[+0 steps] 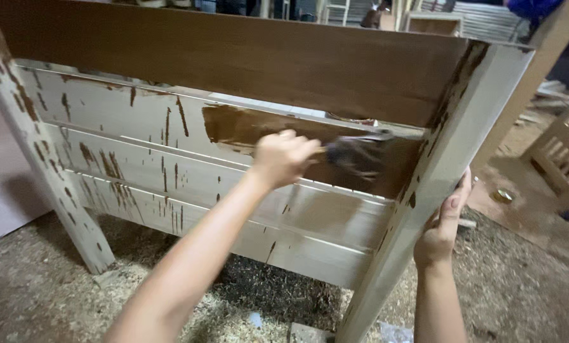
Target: The person applies brown wood stain to the white wooden slats of a furniture frame using a wide brush, working across the rails and sides. They briefly dip the brush into a stain can on the slatted top, then continue brushing the remaining unstained areas of the frame.
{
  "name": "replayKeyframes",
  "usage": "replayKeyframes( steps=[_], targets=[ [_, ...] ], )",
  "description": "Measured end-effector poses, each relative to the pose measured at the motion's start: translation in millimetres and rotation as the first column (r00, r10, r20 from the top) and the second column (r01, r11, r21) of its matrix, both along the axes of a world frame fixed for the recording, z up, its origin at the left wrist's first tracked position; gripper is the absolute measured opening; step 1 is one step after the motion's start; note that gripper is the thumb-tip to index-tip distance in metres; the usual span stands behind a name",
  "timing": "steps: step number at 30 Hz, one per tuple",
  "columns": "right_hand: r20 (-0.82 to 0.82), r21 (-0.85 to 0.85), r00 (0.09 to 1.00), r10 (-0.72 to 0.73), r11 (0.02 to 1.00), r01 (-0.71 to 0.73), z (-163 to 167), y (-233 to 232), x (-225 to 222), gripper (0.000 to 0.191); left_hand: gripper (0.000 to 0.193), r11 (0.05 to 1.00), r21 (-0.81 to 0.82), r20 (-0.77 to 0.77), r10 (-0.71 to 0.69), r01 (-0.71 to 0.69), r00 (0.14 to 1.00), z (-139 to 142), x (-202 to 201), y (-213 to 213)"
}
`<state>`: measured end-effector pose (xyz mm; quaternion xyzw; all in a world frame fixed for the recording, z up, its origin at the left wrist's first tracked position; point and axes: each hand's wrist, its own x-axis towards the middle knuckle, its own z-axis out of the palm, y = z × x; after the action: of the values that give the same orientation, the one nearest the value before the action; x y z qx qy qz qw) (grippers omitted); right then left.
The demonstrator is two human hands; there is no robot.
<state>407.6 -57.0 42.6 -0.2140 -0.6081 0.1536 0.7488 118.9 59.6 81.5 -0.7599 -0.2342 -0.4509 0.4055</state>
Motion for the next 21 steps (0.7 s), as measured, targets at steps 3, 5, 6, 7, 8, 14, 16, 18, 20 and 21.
replayKeyframes(
  steps=[3,5,6,7,8,14,16,18,20,21],
  targets=[
    [-0.002,-0.016,0.999,0.042,0.999,-0.042,2.5,-2.2,-1.2,0.076,0.024,1.000,-0.030,-0.065,0.006,-0.008,0.998,17.5,-4.3,4.2],
    [-0.008,-0.026,0.998,0.055,0.998,-0.055,2.5,-3.5,-2.9,0.074,0.027,0.996,-0.059,-0.030,0.062,-0.064,0.998,20.6,-42.4,-2.0],
    [-0.008,-0.033,0.999,0.053,0.998,-0.053,2.0,-4.0,-3.7,0.074,0.031,0.995,-0.082,0.020,0.053,-0.051,0.998,21.0,-67.6,-7.0],
    [-0.005,-0.046,0.999,0.049,0.998,-0.050,1.5,-3.9,-4.2,0.073,0.035,0.993,-0.109,0.074,0.043,-0.035,0.996,18.1,-95.7,-14.9],
    [-0.017,-0.059,0.997,0.070,0.996,-0.071,0.8,-3.9,-4.3,0.074,0.031,0.963,-0.239,0.092,0.154,-0.129,0.984,12.6,-122.2,-24.1],
    [0.027,-0.008,0.994,-0.105,0.994,0.105,-0.8,-4.5,1.7,0.072,0.024,0.774,-0.435,0.292,0.604,-0.459,0.742,-32.5,-199.8,-58.1],
    [0.008,0.004,0.990,-0.142,0.990,0.142,-3.1,-9.4,-4.0,0.071,0.028,0.788,-0.548,0.380,0.535,-0.282,0.755,-48.9,-192.0,-53.8],
    [0.026,0.101,0.823,-0.568,0.820,0.563,-7.9,-15.0,-23.5,0.062,0.029,0.669,-0.741,0.449,0.561,-0.062,0.695,-63.7,-175.5,-52.2],
    [0.042,0.237,0.727,-0.685,0.714,0.659,-13.1,-18.7,-58.2,0.046,0.030,0.827,-0.548,0.627,0.310,0.122,0.715,-89.1,-148.5,-48.1],
    [0.130,0.304,0.731,-0.670,0.728,0.614,-13.5,-18.1,-79.5,0.037,0.033,0.752,-0.633,0.679,0.424,0.185,0.599,-96.4,-131.1,-45.6]
  ],
)
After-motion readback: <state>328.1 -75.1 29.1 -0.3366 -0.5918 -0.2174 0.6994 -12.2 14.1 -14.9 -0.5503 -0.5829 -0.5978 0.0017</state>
